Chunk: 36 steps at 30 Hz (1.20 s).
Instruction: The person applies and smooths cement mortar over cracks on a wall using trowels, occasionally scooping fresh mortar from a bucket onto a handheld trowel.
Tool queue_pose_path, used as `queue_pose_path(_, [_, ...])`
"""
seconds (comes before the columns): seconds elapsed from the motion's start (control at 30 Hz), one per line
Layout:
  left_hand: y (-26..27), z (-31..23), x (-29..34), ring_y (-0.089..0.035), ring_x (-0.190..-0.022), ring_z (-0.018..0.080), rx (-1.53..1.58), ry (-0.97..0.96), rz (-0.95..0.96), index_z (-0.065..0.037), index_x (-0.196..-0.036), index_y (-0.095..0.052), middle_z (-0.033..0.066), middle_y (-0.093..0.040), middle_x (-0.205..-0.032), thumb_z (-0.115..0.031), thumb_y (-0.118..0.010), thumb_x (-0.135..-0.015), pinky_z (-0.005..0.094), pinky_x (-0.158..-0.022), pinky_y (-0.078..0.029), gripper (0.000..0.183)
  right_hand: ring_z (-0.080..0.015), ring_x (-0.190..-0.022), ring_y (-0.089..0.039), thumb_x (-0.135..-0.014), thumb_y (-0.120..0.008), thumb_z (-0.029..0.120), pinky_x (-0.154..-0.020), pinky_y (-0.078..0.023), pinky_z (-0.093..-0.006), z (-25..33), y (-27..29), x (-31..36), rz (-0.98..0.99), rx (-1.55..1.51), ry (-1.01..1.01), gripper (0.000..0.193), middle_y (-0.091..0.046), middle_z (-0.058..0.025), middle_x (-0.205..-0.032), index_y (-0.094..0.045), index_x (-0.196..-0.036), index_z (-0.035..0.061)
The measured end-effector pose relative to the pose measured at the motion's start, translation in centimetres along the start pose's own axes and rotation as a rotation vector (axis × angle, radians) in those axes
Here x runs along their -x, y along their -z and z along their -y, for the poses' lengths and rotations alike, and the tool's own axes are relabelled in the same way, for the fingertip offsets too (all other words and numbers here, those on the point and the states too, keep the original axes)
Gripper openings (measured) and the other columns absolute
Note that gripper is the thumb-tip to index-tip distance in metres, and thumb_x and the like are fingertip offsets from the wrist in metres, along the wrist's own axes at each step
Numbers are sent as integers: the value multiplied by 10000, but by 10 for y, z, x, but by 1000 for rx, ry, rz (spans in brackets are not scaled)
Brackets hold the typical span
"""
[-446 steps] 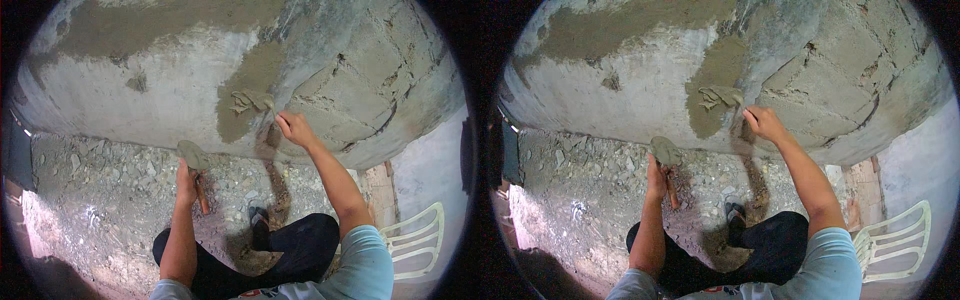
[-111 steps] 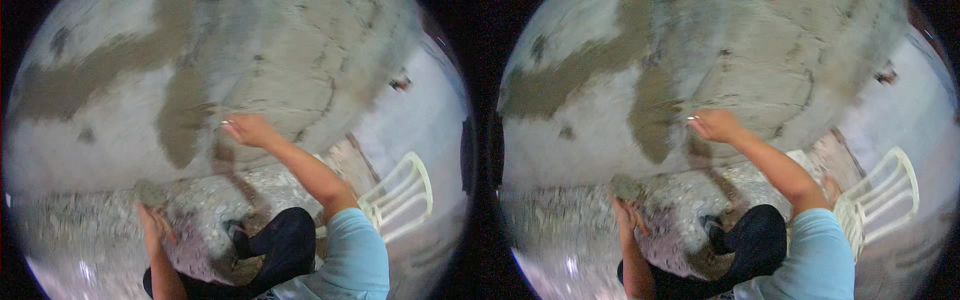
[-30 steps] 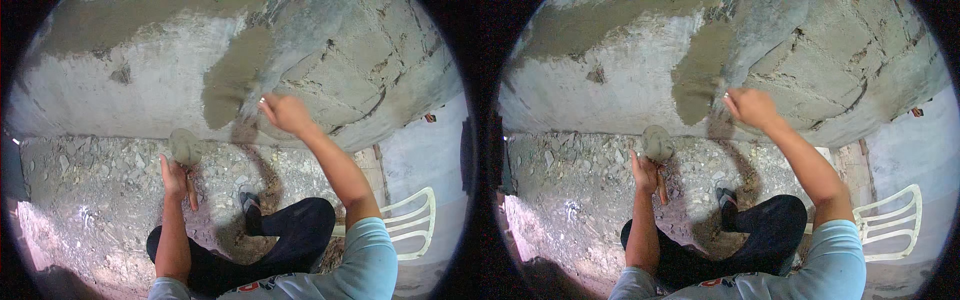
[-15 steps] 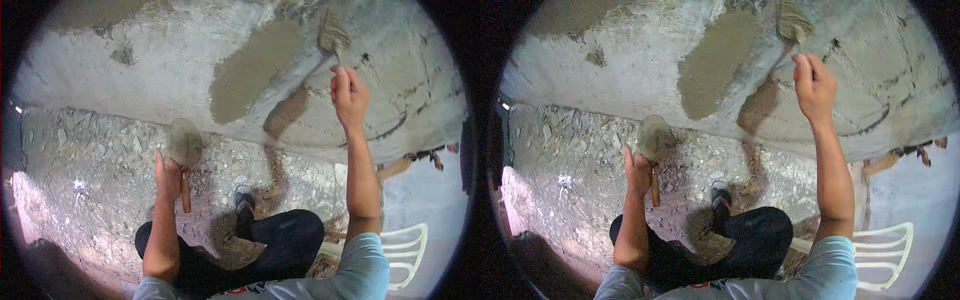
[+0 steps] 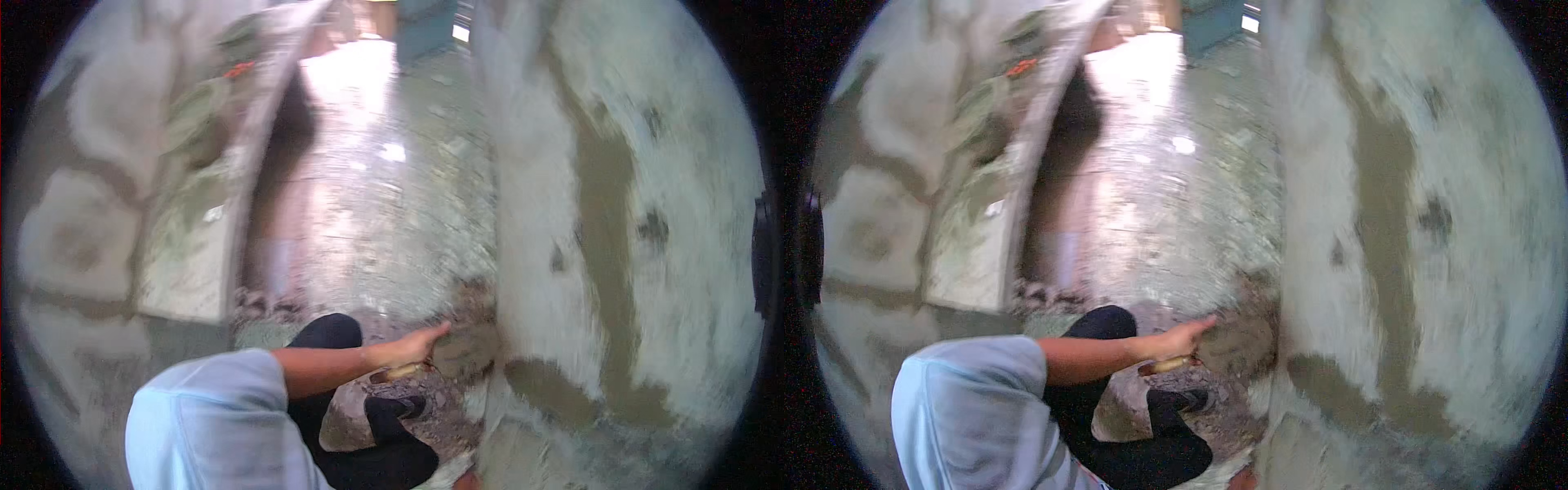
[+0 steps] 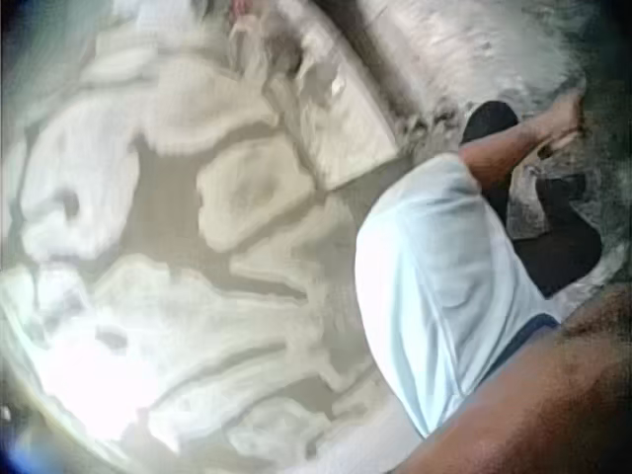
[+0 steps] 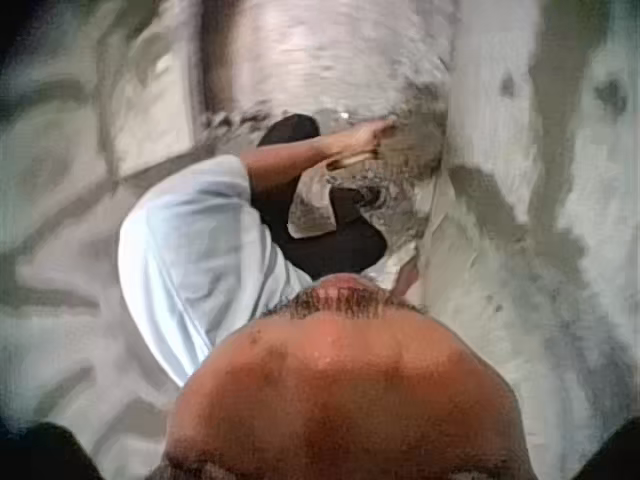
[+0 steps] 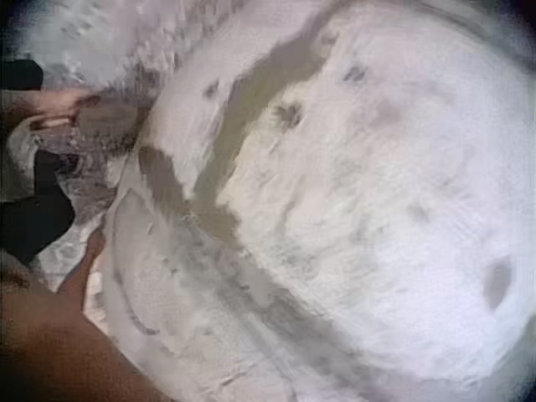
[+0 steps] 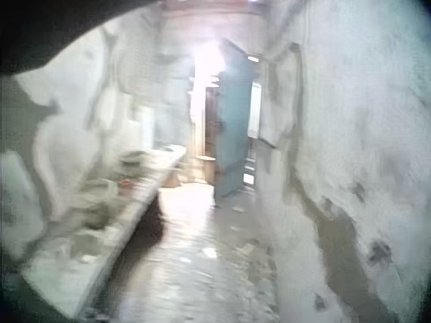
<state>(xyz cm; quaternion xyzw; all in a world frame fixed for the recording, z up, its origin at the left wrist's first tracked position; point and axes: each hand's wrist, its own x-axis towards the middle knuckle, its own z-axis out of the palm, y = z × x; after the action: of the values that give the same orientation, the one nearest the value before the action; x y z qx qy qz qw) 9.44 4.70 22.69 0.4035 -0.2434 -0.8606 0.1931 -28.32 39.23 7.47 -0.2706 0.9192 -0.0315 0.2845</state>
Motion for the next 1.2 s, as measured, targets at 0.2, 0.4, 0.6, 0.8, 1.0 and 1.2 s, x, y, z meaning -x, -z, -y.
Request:
queue_pose_path(0.2, [-55,-96,150,-579,-622,115,297,-190,-358,-57,-1333,-576,39,-688,-793,-606,-401,-1063,364,-689,-547,636,-334,-573,-591,-1016,-564,437,-610,-475,-483,171,59,57,381,187,264,554,-645,-196,-690,-657,-794,-62])
queue_pose_path(0.4, [-79,-171,322,-643,-708,159,466,-542,-696,-81,-1257,-627,55,-696,-896,-566,-392,-1075,297,-549,-504,568,-282,-478,-530,-1041,-509,480,-549,-464,-452,119,115,67,553,365,241,576,-632,-149,-679,-669,-818,-27])
queue_pose_path(0.6, [-37,-168,428,-615,-658,155,603,-809,-892,-65,-1176,-642,47,-671,-840,-546,-439,-1069,304,-554,-486,533,-270,-750,-676,-1002,-650,258,-656,-542,-426,254,206,-18,604,453,905,383,-684,-160,-902,-582,-1258,-19])
queue_pose_path(0.8, [6,-141,493,-626,-725,155,824,-908,-1196,-77,-1245,-628,38,-704,-956,-561,-446,-1063,304,-592,-482,548,-246,-600,-637,-1003,-535,294,-592,-488,-422,576,240,87,455,342,1186,342,-630,-109,-644,-631,-848,5])
queue_pose_path(1.0, [78,-126,519,-697,-964,161,958,-908,-1229,-45,-1342,-599,61,-717,-1173,-573,-449,-1058,314,-739,-549,618,-165,-576,-590,-975,-644,283,-563,-473,-356,796,232,358,757,196,1436,316,-588,-93,-659,-598,-872,-12])
queue_pose_path(1.2, [124,-156,528,-656,-1009,181,1025,-946,-1236,-37,-1408,-556,73,-685,-1234,-569,-422,-1066,339,-799,-509,646,-483,-982,-658,-1023,-528,325,-844,-520,-579,968,103,481,384,608,1683,340,-699,-276,-993,-663,-1097,23])
